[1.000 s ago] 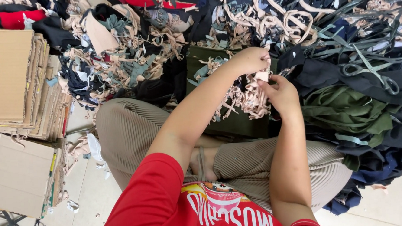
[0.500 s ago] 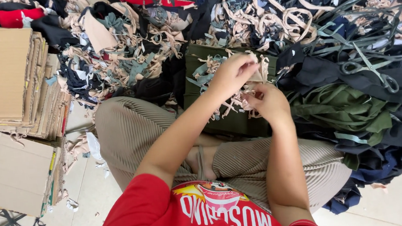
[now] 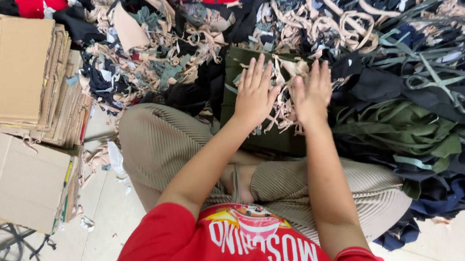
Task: The person sits cross-legged on the floor and uses scissors to cut a piece of black fabric placed on a cardboard box. After cutting, the person folds a green fabric piece and places it on the box, then gathers and arranges shredded fabric scraps on top of the green fabric.
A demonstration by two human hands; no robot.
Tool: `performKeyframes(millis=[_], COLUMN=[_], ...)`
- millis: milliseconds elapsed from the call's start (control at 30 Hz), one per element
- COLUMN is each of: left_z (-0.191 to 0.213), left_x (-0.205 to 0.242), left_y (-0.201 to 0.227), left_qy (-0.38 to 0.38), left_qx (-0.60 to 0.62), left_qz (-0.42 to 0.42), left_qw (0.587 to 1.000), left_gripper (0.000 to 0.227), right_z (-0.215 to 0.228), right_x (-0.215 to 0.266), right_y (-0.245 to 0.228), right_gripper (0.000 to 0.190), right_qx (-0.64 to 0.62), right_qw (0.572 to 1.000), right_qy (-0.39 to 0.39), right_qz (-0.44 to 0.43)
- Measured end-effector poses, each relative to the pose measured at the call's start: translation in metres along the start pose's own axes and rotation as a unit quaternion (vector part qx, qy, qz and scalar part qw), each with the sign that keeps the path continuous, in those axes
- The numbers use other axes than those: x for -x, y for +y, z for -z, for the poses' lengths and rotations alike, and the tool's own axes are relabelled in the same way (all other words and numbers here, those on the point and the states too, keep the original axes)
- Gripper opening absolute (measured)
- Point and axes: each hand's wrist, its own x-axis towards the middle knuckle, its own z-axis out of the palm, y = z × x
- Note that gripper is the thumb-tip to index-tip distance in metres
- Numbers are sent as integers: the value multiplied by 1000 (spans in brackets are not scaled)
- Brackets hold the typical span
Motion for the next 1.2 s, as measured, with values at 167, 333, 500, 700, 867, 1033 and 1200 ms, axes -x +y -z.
performKeyframes(millis=[167,333,500,700,867,1033,1200], left_z=[-38,-52,-9,11,-11,-24,-44], left_x=[4,6,2,8,32,54,62], left_y=[-11,-20,-30,-17,39,63,47], left_qy=[2,61,74,32,49,-94,-96], left_qx=[-96,-86,4,59,107,52,1], left_qz=[-2,-17,-21,-83,-253,-268,-279], left_qw=[995,994,997,994,960,957,956], left_gripper=[61,56,44,21,9,48,51], right_z=[-42,-34,-20,36,59,35,63], right_x=[5,8,2,-2,14,14,16], right_y=[-1,-2,9,116,138,133,68], right_gripper=[67,66,65,19,34,48,22], right_qx=[28,28,36,218,176,166,195], right_qw=[998,999,997,956,924,931,919], right_qy=[-44,-25,37,-183,-320,-318,-329], right_qz=[-39,-36,51,-70,-115,-61,-98])
